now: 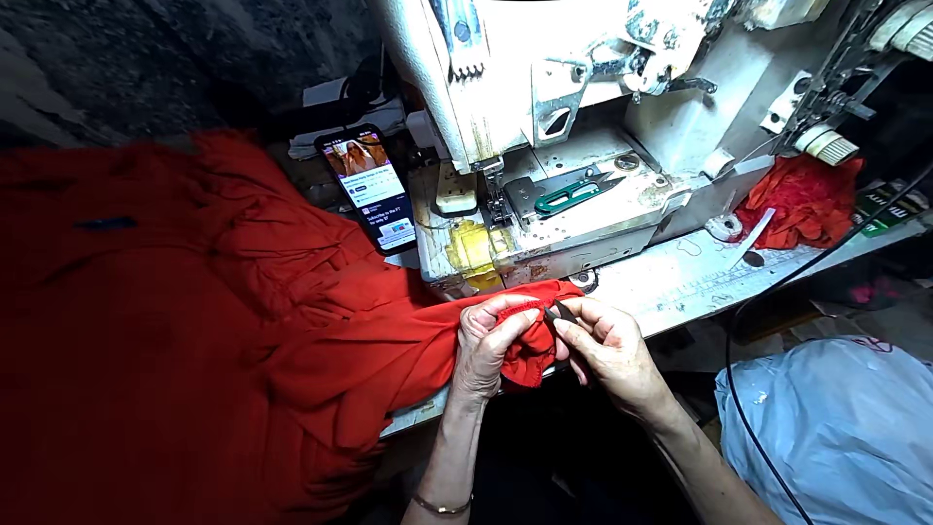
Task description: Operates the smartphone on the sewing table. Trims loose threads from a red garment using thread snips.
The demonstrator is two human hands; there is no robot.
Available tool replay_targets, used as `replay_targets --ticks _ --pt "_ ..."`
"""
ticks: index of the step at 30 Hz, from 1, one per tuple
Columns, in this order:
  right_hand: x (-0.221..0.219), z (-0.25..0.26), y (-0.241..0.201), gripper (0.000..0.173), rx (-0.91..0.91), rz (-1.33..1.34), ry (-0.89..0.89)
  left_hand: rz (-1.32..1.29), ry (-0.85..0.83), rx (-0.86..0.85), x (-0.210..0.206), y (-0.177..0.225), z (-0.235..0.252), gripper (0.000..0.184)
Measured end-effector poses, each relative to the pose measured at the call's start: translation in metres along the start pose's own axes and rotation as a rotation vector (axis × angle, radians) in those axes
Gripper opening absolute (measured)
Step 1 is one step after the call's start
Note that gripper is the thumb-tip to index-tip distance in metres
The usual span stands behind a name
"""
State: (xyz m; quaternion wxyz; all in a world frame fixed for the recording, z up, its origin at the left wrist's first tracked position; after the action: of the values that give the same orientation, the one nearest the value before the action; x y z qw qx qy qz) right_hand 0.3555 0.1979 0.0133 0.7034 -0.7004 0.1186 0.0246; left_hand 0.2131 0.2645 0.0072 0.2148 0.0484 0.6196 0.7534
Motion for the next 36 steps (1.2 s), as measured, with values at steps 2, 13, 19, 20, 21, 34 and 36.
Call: replay_targets --ticks 2,13,19,20,21,34,36 --pt "0.001 0.001 0.000 0.015 0.006 -0.006 -0.006 0.000 -0.001 -0.005 0.000 0.000 0.000 0.017" --pt "0.001 0.001 -0.001 0.016 0.005 -0.029 0.017 -0.011 0.014 0.019 0.000 0.000 -0.001 0.017" --pt "-0.003 -0.001 0.003 0.016 0.042 -0.012 0.073 -0.016 0.008 0.020 0.000 0.001 -0.001 0.016" --pt "-0.004 -0.001 0.004 0.015 0.078 -0.043 0.095 -0.021 0.005 0.024 0.000 0.001 -0.001 0.016" --pt "-0.004 -0.001 0.004 0.015 0.121 -0.088 0.119 -0.014 0.002 0.027 0.000 0.001 -0.001 0.017" --pt "0.003 0.008 -0.005 0.015 0.255 -0.263 0.089 0.045 -0.014 0.016 0.002 0.000 -0.001 0.017" --pt "0.002 0.013 0.003 0.010 -0.028 0.028 -0.025 0.055 -0.023 0.011 0.002 0.000 0.000 0.017"
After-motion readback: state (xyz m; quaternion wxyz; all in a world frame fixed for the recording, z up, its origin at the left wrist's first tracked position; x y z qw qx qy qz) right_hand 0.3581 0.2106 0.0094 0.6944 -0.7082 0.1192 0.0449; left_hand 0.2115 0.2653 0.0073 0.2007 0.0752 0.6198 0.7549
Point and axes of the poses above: each hand's wrist, its own z-axis towards the middle knuckle, its own x-axis out of the back of the hand, y = z × x, the point moved 6 cm from there along z, towards the middle knuckle, and after that the axes turned 4 degrees about -x, right-handed, at the moved point
